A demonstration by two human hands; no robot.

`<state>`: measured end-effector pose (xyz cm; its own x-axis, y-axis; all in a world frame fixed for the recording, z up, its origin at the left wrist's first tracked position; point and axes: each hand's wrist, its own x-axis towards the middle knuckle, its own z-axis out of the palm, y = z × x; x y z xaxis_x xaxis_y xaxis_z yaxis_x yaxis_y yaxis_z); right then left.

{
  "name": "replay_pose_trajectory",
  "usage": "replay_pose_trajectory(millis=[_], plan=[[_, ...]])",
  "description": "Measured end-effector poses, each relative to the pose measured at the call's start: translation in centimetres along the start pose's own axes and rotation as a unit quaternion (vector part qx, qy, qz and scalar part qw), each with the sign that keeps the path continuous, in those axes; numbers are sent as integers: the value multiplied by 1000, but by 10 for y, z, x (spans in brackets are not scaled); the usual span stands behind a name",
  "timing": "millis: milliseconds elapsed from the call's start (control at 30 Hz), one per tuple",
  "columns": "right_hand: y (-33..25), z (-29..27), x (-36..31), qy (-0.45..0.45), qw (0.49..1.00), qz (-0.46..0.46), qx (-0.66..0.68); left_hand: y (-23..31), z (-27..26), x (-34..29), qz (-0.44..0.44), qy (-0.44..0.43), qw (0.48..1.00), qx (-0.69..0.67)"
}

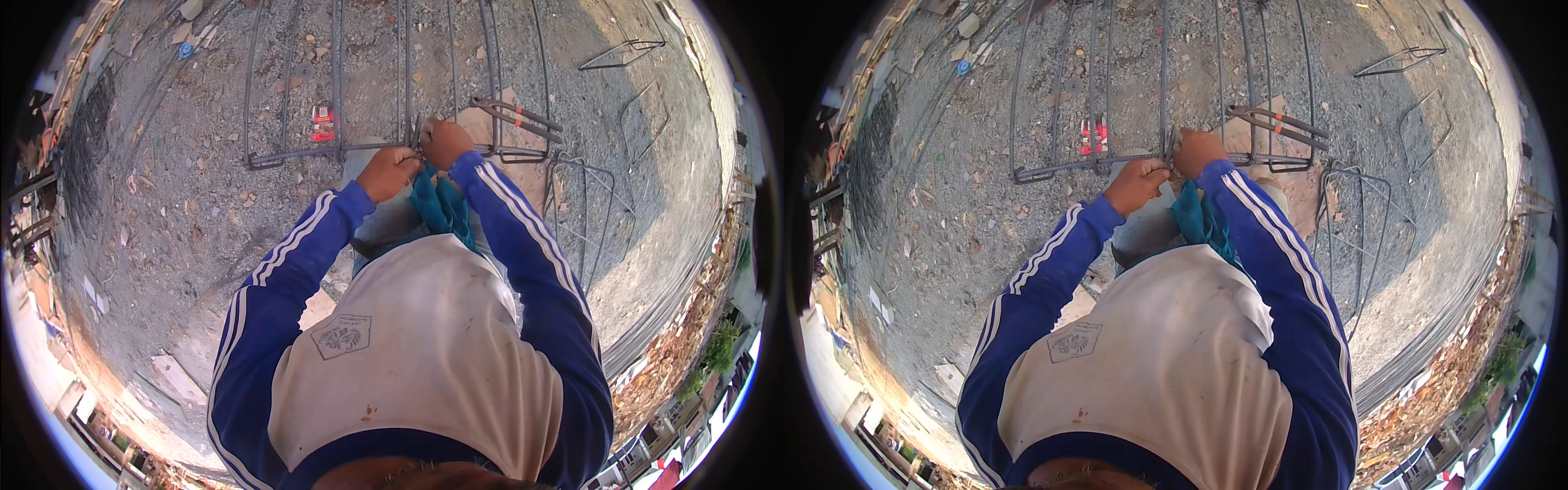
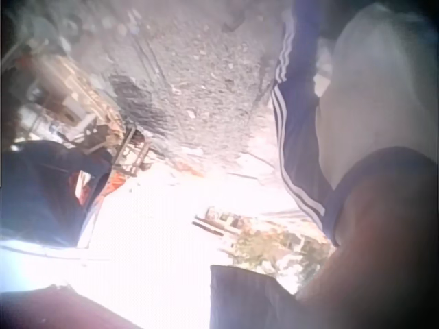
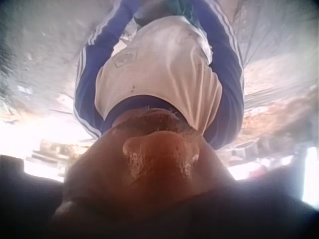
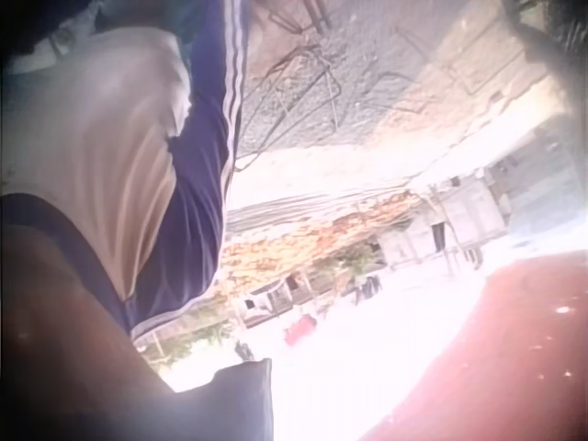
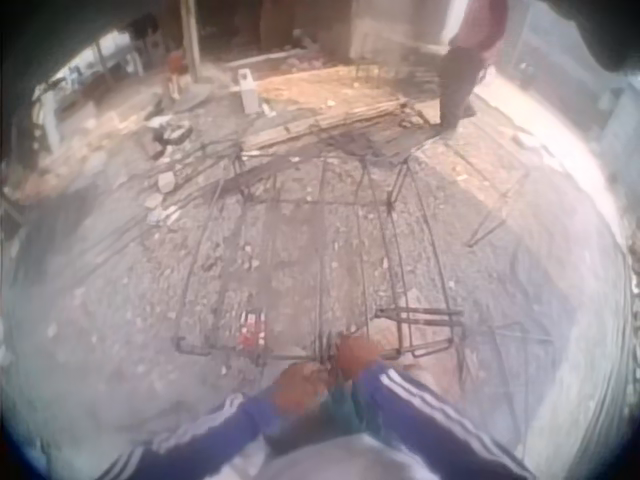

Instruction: The person assembles a rebar structure by hand, positioning steel bars into a cage-like framework and securing them with wire ties using pliers.

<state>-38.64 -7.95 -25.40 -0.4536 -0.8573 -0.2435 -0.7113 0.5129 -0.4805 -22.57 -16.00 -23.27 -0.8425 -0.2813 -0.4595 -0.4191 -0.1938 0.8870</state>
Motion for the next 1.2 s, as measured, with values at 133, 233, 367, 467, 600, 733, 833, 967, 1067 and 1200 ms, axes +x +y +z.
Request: replay_pose_trajectory(millis=[133,233,367,467,600,733,833,967,1067,1200], plan=[[-19,2,-33,-14,996,42,76,4,-25,3,-56,-6,993,-105],[-33,5,-46,49,996,40,64,4,-32,11,-70,-24,993,-90],[-39,6,-42,51,995,79,21,16,-29,11,-75,-53,995,-29],[-28,14,-42,58,996,68,28,11,-35,14,-74,-36,997,-9],[-31,10,-48,72,996,45,39,18,-35,11,-56,-53,995,67],[-24,15,-51,58,996,54,45,19,-31,10,-31,-38,996,73],[-16,16,-54,72,992,25,102,18,-30,6,-26,-21,998,49],[-19,1,-37,36,995,74,58,8,-21,2,-26,-66,986,149],[-2,0,-9,10,997,71,3,10,-7,3,5,-71,989,131],[-3,0,-6,-4,999,40,-28,18,-6,-3,-16,-32,997,63]])
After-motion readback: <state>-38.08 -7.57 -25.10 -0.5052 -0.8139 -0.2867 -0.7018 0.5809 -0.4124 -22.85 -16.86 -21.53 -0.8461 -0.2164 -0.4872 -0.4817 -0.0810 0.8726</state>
